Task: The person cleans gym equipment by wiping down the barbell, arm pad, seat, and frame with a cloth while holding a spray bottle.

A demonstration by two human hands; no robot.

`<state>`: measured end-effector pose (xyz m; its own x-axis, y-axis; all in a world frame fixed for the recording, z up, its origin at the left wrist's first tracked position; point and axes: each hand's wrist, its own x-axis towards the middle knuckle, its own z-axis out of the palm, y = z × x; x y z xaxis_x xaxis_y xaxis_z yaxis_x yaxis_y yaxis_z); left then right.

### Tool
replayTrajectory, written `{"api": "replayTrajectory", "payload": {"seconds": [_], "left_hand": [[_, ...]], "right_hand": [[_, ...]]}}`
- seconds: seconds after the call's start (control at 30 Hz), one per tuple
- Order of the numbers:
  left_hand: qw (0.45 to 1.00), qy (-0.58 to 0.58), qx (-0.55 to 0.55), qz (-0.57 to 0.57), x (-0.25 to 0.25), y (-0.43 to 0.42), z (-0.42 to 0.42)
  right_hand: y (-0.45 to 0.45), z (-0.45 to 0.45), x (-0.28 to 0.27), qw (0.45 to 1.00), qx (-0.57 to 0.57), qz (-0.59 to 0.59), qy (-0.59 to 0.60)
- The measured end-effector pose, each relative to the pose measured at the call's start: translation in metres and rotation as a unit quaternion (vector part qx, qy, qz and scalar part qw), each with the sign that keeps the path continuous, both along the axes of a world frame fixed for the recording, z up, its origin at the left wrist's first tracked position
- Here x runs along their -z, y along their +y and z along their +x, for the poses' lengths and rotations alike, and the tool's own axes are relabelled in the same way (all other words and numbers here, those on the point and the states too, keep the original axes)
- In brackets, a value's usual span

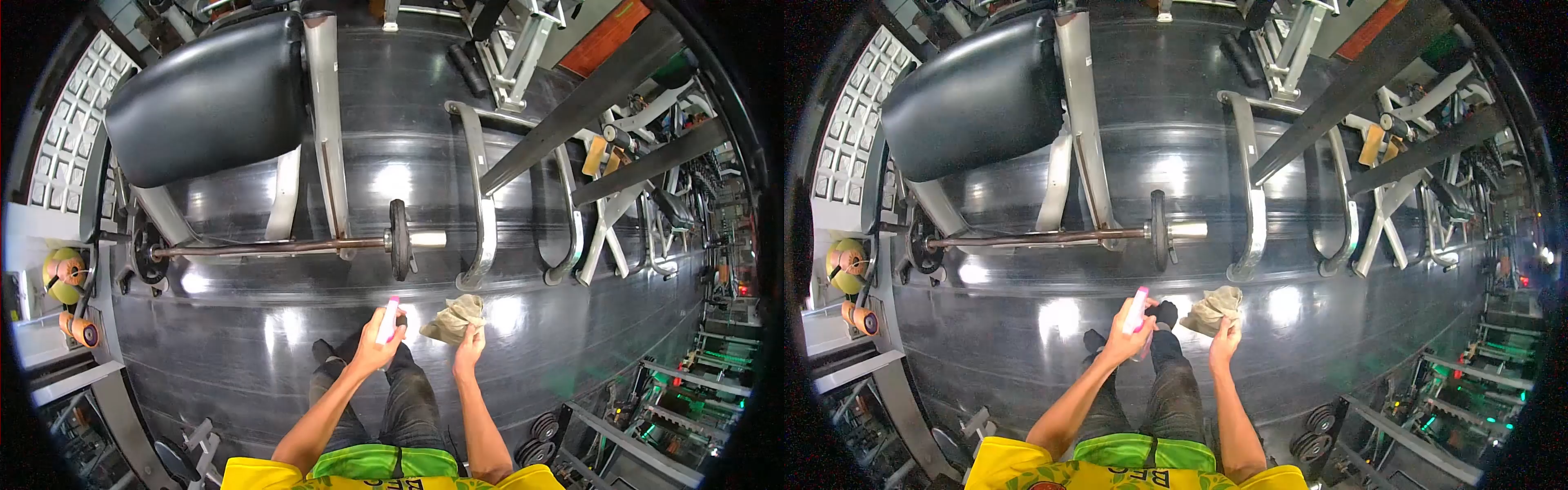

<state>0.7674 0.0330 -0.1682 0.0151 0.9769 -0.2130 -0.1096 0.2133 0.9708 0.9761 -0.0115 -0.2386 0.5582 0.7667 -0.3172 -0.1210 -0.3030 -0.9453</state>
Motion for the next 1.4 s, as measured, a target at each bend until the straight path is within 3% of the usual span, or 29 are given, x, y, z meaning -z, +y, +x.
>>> {"api": "replayTrajectory", "payload": {"seconds": [0.1,0.23,0.63,0.7,0.8,0.83,0.87,0.9,0.93,1.0,1.1,1.17,1.2,1.33,1.4], "left_hand": [[0.994,0.081,0.049,-0.045,0.019,0.013,0.015],[0.990,0.138,-0.004,-0.024,0.031,0.029,0.040],[0.987,0.134,-0.024,-0.087,0.054,0.050,0.073],[0.988,0.121,-0.020,-0.091,0.057,0.051,0.072],[0.991,0.099,-0.018,-0.091,0.056,0.048,0.070],[0.992,0.092,-0.018,-0.085,0.054,0.047,0.068],[0.992,0.093,-0.020,-0.087,0.051,0.046,0.065],[0.989,0.088,-0.021,-0.115,0.048,0.044,0.062],[0.986,0.082,-0.023,-0.143,0.047,0.042,0.059],[0.985,0.083,-0.024,-0.151,0.049,0.034,0.053],[0.982,0.082,-0.025,-0.169,0.050,0.025,0.041],[0.980,0.078,-0.029,-0.183,0.049,0.017,0.034],[0.981,0.084,-0.035,-0.173,0.049,0.014,0.030],[0.983,0.087,-0.058,-0.151,0.056,0.006,0.015],[0.980,0.070,-0.064,-0.174,0.055,0.004,0.008]], "right_hand": [[0.006,0.018,0.007,0.999,-0.020,-0.023,0.017],[0.020,0.027,0.012,1.000,0.014,-0.018,0.010],[0.051,0.056,0.030,0.999,-0.002,-0.046,0.000],[0.066,0.058,0.038,0.989,-0.062,-0.087,-0.106],[0.114,0.034,0.026,0.972,-0.132,-0.105,-0.165],[0.132,0.024,0.033,0.971,-0.169,-0.039,-0.165],[0.144,0.022,0.074,0.941,-0.204,0.045,-0.266],[0.163,0.007,0.054,0.901,-0.285,0.068,-0.320],[0.175,-0.001,0.078,0.858,-0.338,0.129,-0.365],[0.203,-0.026,0.084,0.729,-0.422,0.150,-0.517],[0.235,-0.030,0.098,0.698,-0.446,0.080,-0.554],[0.261,-0.042,0.069,0.732,-0.434,-0.152,-0.502],[0.272,-0.038,0.088,0.707,-0.443,-0.197,-0.515],[0.281,-0.039,0.091,0.734,-0.415,-0.226,-0.488],[0.261,-0.041,0.080,0.746,-0.422,-0.117,-0.502]]}}
